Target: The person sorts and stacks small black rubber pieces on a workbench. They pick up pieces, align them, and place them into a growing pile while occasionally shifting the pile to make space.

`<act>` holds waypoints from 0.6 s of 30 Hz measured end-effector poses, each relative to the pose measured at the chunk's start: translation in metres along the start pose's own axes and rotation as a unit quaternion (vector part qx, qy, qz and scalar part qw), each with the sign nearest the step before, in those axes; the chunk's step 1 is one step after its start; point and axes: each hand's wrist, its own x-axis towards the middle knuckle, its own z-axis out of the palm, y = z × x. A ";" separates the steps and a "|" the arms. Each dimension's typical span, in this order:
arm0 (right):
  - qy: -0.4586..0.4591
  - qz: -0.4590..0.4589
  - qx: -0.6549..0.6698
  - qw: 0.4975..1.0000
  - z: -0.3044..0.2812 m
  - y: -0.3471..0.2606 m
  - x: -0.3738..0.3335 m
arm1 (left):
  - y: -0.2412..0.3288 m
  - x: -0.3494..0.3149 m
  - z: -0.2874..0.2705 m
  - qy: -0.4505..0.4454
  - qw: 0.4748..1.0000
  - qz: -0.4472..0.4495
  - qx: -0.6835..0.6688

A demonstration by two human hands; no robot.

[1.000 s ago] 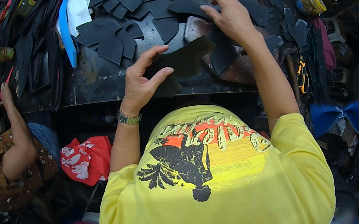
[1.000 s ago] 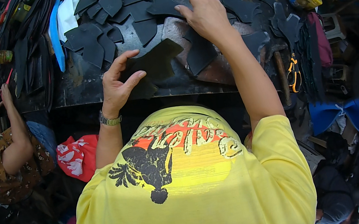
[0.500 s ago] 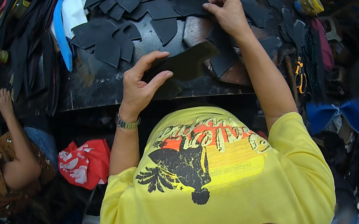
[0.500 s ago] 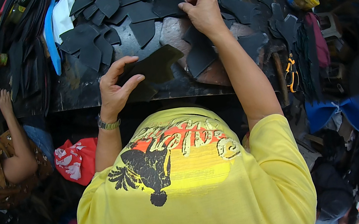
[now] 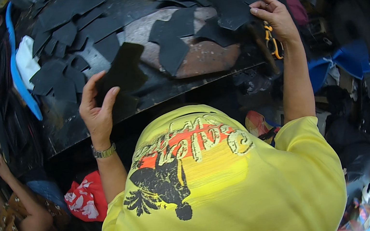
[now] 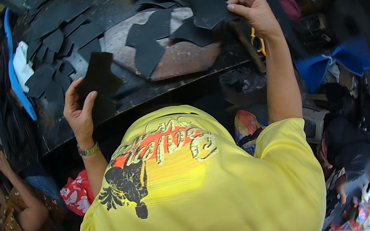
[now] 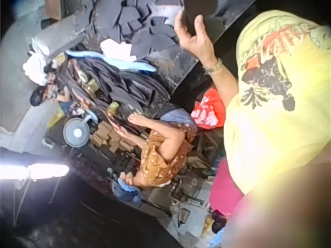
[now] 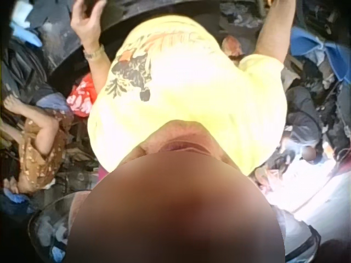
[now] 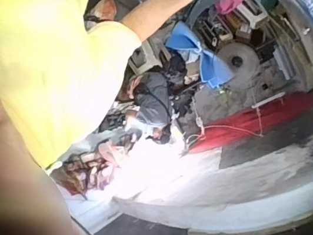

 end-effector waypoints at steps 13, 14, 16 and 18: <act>0.221 -0.143 -0.436 0.861 0.018 0.023 -0.019 | 0.014 0.002 0.006 -0.010 0.998 -0.048 -0.029; 0.172 -0.170 -0.370 0.897 0.028 0.018 -0.016 | 0.016 0.004 0.006 -0.022 0.998 -0.054 -0.029; 0.075 -0.210 -0.228 0.948 0.055 0.009 -0.011 | 0.022 0.008 0.006 -0.048 0.996 -0.068 -0.028; -0.047 -0.272 -0.240 0.931 0.082 0.001 -0.001 | 0.026 0.013 0.009 -0.061 0.996 -0.056 -0.024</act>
